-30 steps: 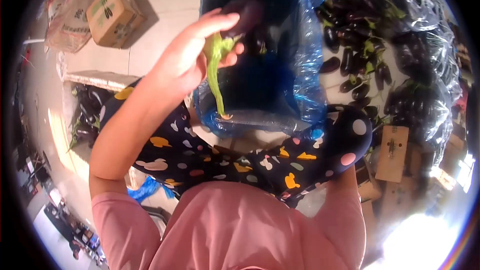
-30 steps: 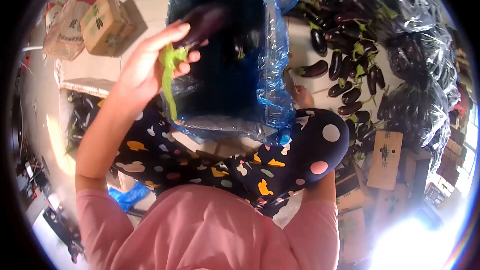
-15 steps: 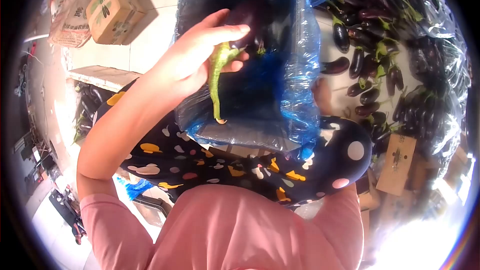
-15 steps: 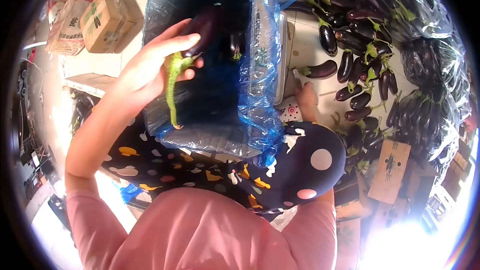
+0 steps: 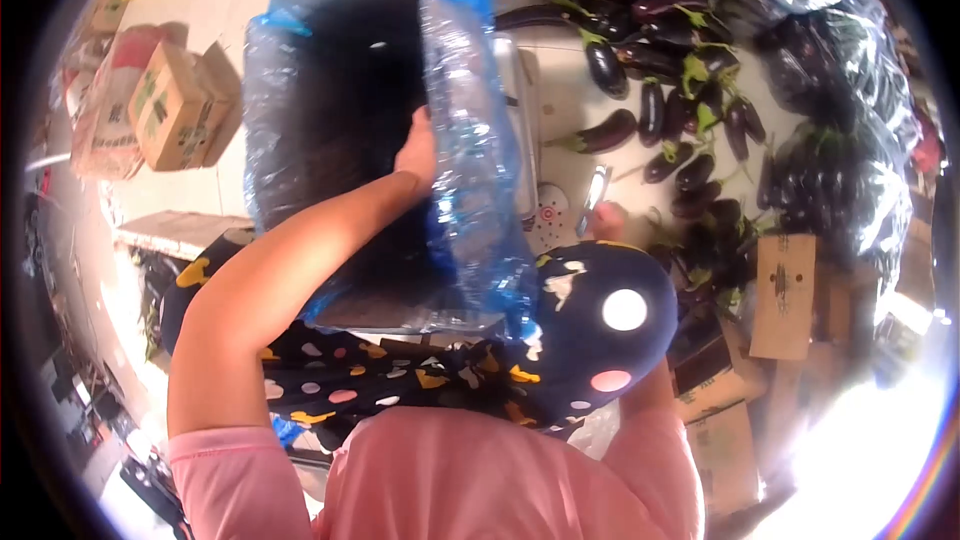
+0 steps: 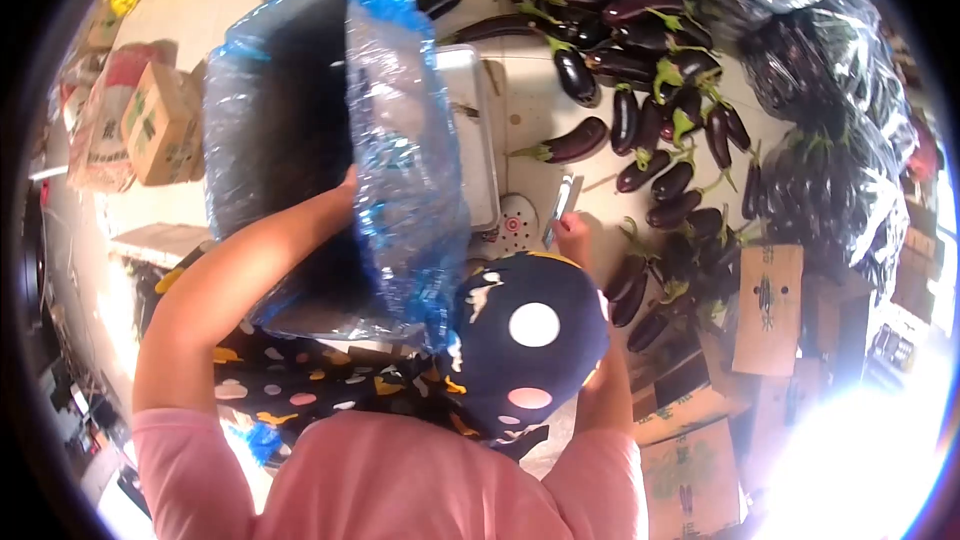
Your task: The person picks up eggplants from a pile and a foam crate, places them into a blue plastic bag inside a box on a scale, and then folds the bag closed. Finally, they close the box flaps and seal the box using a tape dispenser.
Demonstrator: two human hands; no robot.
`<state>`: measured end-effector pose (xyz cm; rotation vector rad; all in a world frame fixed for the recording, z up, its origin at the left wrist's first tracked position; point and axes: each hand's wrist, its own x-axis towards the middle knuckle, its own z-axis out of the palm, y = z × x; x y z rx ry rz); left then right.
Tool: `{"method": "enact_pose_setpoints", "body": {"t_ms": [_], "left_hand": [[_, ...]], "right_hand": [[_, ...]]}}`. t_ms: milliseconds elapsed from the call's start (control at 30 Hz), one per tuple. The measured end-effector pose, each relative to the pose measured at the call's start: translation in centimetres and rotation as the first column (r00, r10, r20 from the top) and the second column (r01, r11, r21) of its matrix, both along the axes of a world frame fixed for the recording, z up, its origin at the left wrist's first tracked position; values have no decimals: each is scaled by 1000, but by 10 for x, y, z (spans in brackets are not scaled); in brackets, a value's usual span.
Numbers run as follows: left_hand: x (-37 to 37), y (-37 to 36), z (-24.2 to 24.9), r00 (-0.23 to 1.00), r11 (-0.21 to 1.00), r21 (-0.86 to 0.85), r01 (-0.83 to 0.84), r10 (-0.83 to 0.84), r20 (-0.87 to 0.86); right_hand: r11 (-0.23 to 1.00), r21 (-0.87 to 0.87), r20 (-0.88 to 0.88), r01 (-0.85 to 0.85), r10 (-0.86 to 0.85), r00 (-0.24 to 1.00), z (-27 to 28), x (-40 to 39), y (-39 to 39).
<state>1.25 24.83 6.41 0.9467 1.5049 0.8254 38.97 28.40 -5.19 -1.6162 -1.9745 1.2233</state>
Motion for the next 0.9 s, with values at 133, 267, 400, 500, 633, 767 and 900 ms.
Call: {"method": "enact_pose_setpoints", "body": {"t_ms": [133,267,400,500,633,767,900], "left_hand": [[-4,-4,5,977,993,0,121,-119,-178],[-8,-8,10,933,978,-19,207,-203,-296],[-15,-12,14,890,965,-31,259,-251,-380],[-20,-10,14,851,953,-43,301,-289,-438],[-28,-4,20,790,930,-74,360,-346,-506],[-31,-2,25,732,909,-95,405,-385,-562],[-12,-8,15,668,897,-105,430,-394,-632]], "right_hand": [[843,-373,-56,387,-437,898,-76,52,-54],[819,-397,-176,413,-510,842,-138,80,-94],[816,-381,34,435,-458,888,-175,90,-119],[791,-315,2,525,-553,833,-138,65,-130],[772,-354,-58,528,-581,812,-95,43,-124],[778,-360,-118,515,-585,802,-78,36,-129],[805,-138,-74,576,-589,805,-82,34,-132]]}}
